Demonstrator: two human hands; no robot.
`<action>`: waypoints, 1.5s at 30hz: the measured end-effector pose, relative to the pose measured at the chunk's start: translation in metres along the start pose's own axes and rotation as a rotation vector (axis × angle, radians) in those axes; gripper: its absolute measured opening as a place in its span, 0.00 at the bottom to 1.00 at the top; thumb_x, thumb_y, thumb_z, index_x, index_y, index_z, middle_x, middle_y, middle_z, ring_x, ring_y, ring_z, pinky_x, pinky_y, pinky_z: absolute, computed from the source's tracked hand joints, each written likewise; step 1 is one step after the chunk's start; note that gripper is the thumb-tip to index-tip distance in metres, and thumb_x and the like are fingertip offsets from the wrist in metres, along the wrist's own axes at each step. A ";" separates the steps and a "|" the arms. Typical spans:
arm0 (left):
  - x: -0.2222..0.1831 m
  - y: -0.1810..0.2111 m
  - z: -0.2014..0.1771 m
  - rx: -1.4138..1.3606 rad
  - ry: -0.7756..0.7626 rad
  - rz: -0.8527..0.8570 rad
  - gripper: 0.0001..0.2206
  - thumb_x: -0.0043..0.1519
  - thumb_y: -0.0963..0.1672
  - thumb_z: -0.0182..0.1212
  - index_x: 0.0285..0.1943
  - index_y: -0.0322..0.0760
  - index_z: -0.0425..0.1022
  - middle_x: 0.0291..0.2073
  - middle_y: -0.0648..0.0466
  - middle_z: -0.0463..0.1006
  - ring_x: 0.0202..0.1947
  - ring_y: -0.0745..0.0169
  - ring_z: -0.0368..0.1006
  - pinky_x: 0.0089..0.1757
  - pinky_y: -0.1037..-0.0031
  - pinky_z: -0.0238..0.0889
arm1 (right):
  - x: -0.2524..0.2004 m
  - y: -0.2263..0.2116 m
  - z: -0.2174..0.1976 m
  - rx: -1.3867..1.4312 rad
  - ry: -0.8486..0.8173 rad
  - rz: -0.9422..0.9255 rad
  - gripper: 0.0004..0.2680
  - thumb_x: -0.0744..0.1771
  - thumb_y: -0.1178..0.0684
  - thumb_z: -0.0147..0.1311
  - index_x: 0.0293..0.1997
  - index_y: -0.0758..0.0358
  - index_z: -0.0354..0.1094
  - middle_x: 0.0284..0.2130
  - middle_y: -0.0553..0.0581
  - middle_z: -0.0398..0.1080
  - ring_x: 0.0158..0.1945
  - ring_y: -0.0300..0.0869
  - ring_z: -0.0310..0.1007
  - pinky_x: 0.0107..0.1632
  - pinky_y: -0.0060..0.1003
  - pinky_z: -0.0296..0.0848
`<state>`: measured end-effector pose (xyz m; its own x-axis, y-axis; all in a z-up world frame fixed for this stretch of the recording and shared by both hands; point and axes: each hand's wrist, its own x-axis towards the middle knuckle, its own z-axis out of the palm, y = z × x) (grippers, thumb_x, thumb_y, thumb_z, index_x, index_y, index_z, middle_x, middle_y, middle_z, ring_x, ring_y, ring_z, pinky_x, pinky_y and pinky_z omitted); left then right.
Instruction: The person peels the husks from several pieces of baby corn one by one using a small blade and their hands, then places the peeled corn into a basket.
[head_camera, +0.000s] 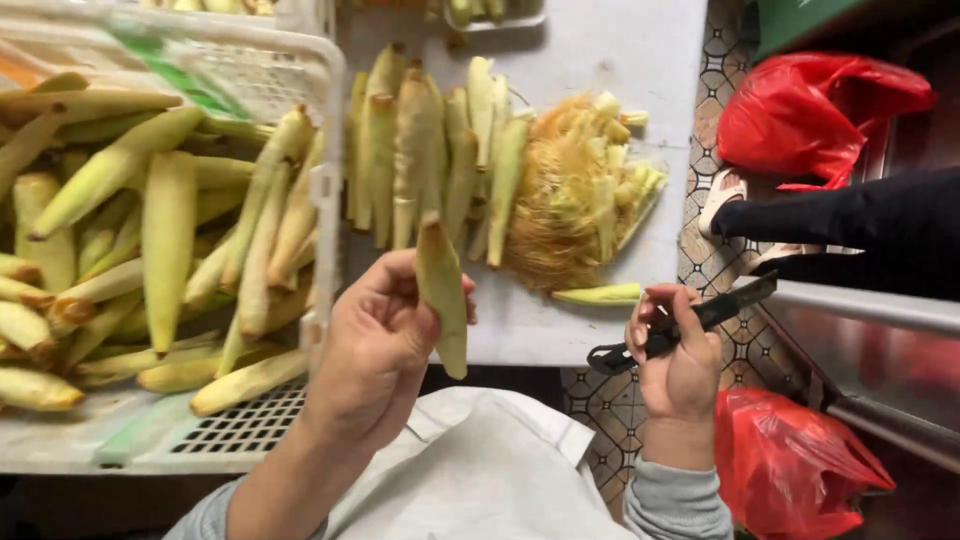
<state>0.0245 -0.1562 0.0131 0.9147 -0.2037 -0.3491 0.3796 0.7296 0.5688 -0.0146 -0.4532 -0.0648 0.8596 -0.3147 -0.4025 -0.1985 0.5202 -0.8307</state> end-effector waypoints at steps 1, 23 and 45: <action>0.000 -0.012 0.004 0.005 0.007 -0.004 0.20 0.55 0.42 0.75 0.54 0.30 0.73 0.41 0.45 0.82 0.39 0.58 0.76 0.46 0.72 0.69 | 0.005 -0.004 -0.010 0.004 0.003 0.008 0.08 0.71 0.51 0.52 0.42 0.67 0.70 0.29 0.58 0.66 0.24 0.40 0.64 0.21 0.28 0.58; 0.025 -0.159 -0.018 0.705 -0.071 -0.054 0.16 0.68 0.45 0.54 0.60 0.30 0.70 0.44 0.49 0.74 0.36 0.63 0.73 0.35 0.76 0.74 | 0.045 -0.004 -0.062 -0.207 -0.281 0.135 0.13 0.68 0.57 0.56 0.58 0.68 0.64 0.43 0.61 0.71 0.27 0.37 0.71 0.20 0.22 0.62; 0.036 -0.181 -0.110 0.585 -0.196 -0.116 0.15 0.66 0.51 0.57 0.49 0.34 0.74 0.33 0.56 0.77 0.34 0.69 0.73 0.38 0.77 0.67 | 0.033 0.087 0.005 -0.217 -0.367 -0.166 0.32 0.61 0.56 0.69 0.72 0.71 0.53 0.40 0.66 0.72 0.43 0.44 0.74 0.39 0.30 0.77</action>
<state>-0.0267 -0.2244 -0.1843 0.8504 -0.4164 -0.3216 0.4402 0.2284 0.8684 -0.0012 -0.4143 -0.1481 0.9903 -0.0572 -0.1264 -0.1041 0.2957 -0.9496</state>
